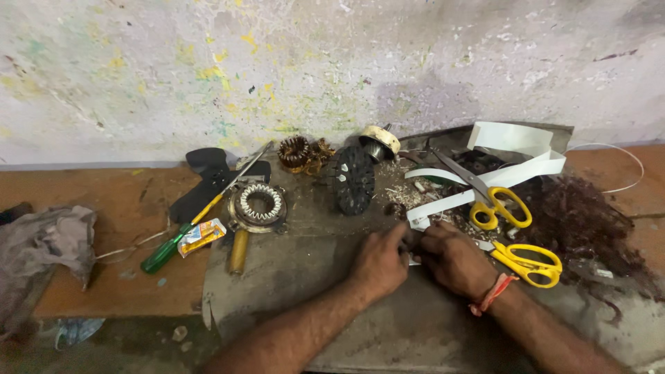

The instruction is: The person cuts small rectangular pieces from a white plastic strip using yellow-handled scissors and inserts them into the slots of a black cylindrical mechanical component. The person repeats this process, cutting and inserting multiple pieces into the component's circumference.

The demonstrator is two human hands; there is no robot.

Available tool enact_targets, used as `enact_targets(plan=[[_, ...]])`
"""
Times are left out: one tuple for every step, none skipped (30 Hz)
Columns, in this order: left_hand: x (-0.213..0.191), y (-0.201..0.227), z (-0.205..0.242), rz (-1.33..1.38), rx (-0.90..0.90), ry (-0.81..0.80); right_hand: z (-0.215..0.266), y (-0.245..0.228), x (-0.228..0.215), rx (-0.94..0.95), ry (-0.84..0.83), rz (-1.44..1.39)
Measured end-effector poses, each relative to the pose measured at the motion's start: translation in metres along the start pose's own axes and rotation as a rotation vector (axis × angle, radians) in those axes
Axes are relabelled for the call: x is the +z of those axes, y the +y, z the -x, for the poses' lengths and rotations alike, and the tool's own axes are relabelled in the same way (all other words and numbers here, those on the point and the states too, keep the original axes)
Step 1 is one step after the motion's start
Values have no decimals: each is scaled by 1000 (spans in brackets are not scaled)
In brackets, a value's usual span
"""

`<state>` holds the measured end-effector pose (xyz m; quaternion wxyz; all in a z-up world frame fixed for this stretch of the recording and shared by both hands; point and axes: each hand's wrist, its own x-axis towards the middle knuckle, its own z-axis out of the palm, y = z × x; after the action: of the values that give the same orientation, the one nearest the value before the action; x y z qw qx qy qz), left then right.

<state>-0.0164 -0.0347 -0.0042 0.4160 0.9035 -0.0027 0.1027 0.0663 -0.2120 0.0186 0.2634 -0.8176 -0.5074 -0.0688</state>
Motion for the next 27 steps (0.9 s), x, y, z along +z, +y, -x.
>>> enact_targets(plan=[[-1,2,0,-8,40,15,0,0,-1,-8,-6,-14],[-2,3,0,-17,80,31,-1,-1,-2,-16,-11,-28],[-3,3,1,-26,119,47,-2,-1,-3,-27,-10,-39],[-3,3,1,-10,141,54,-3,-1,-3,-38,-8,-49],[-3,3,0,8,164,62,-4,0,-4,-49,-7,-59],[-3,2,0,25,186,69,-4,0,-4,-51,-10,-64],[-3,2,0,19,190,75,-5,0,-5,-53,-12,-69],[-2,3,0,14,194,80,-5,0,-5,-55,-15,-74],[-2,3,1,7,198,86,-5,0,-5,-58,-14,-73],[-3,3,1,11,209,87,-5,0,-5,-61,-14,-71],[-3,3,1,16,221,87,-5,0,-5,-62,-13,-69],[-4,3,1,21,233,87,-6,0,-5,-59,-23,-69],[-4,4,0,22,213,67,-6,1,-5,-55,-32,-70],[-4,4,0,22,192,47,-6,1,-6,-51,-42,-71],[-4,5,0,23,172,27,-6,1,-6,-44,-61,-67],[-4,5,1,17,194,35,-6,2,-7,-37,-80,-63],[-4,6,0,11,216,45,-6,2,-7,-32,-99,-59],[-4,6,1,5,238,55,-6,2,-8,-33,-99,-59],[-4,6,1,-3,238,45,-6,2,-8,-33,-99,-59],[-4,6,1,-11,238,36,-5,1,-9,-34,-100,-59],[-5,7,1,-19,238,26,-5,1,-9,-46,-111,-40],[-5,7,1,-39,238,13,-5,1,-10,-58,-121,-21],[-6,7,0,-58,239,0,-4,1,-11,-69,-132,-2],[-8,7,0,-77,240,-13,-4,2,-11,-93,-135,12],[-9,7,1,-68,278,-3,-4,2,-12,-119,-137,26],[-10,7,0,-59,316,7,-5,2,-13,-145,-140,39],[-11,7,1,-51,355,16,-5,2,-14,-174,-141,58]])
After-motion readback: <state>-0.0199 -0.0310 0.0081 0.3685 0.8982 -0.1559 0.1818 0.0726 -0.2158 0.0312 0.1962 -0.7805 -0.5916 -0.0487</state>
